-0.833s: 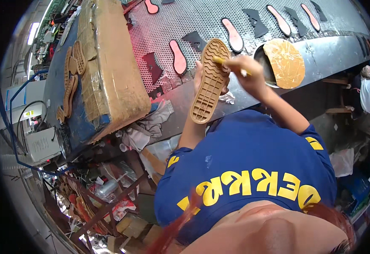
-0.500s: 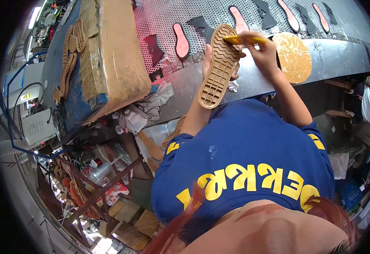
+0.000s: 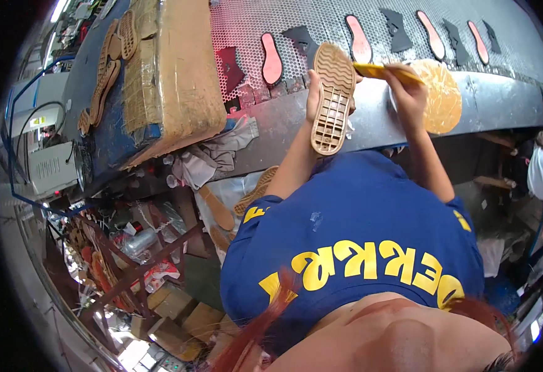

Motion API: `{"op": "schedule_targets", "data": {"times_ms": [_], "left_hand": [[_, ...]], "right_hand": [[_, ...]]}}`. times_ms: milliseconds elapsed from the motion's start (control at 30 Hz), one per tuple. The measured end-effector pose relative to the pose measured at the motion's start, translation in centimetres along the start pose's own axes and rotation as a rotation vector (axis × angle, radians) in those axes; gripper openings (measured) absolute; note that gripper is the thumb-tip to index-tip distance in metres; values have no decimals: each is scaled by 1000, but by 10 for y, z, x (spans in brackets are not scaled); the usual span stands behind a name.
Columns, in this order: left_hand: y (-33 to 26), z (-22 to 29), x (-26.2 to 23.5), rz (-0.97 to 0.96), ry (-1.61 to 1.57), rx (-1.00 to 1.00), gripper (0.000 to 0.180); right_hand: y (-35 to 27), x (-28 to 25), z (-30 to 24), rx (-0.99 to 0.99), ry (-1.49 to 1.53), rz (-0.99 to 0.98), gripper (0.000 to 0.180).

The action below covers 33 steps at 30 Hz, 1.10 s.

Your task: The person repeatedly picks up brown sandals from a pile, applies a yellow substance to the soles using a yellow spatula, and places them on a conveyor belt. The process is continuous and repetitive throughout the clip.

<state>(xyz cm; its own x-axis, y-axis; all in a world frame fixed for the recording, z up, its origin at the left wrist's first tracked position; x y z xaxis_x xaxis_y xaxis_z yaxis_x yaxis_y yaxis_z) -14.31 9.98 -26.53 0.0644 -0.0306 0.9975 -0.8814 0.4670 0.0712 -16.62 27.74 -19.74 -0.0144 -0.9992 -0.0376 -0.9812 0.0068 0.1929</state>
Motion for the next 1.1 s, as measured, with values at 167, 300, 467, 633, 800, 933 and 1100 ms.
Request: {"op": "schedule_targets", "data": {"times_ms": [167,300,467,633,800,933,1100], "left_hand": [[6,32,-45,595,41,257,88],[70,135,-21,462,230,491,83],[77,291,-60,741,183,817,89],[-71,257,-186,1422,1444,872,76],[-250,104,-119,1772,2331,133,91],[-411,64,-103,2541,1903,11,88],[-505,14,-97,2933,536,186,100]], "right_hand": [[-29,-67,34,120,-52,173,18],[-34,-104,52,82,-42,283,18],[-24,-90,45,42,-1,194,19],[-27,-62,64,132,110,55,19],[-32,-91,113,206,71,102,26],[-33,-89,113,356,28,47,32],[-27,-50,99,389,12,-144,34]]}}
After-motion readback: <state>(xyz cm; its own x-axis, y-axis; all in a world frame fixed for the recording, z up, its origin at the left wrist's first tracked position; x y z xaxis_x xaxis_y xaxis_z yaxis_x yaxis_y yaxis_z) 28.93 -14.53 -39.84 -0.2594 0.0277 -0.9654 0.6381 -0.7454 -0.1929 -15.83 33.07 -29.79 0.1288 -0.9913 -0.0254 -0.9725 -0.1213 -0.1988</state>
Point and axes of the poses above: each hand's wrist, its own y-axis towards the middle knuckle, its own x-axis out of the palm, z = x × y, the point moved 3 cm from there along y, towards the middle knuckle, and after that the axes turned 9 degrees about -y, right-handed, at the moved point
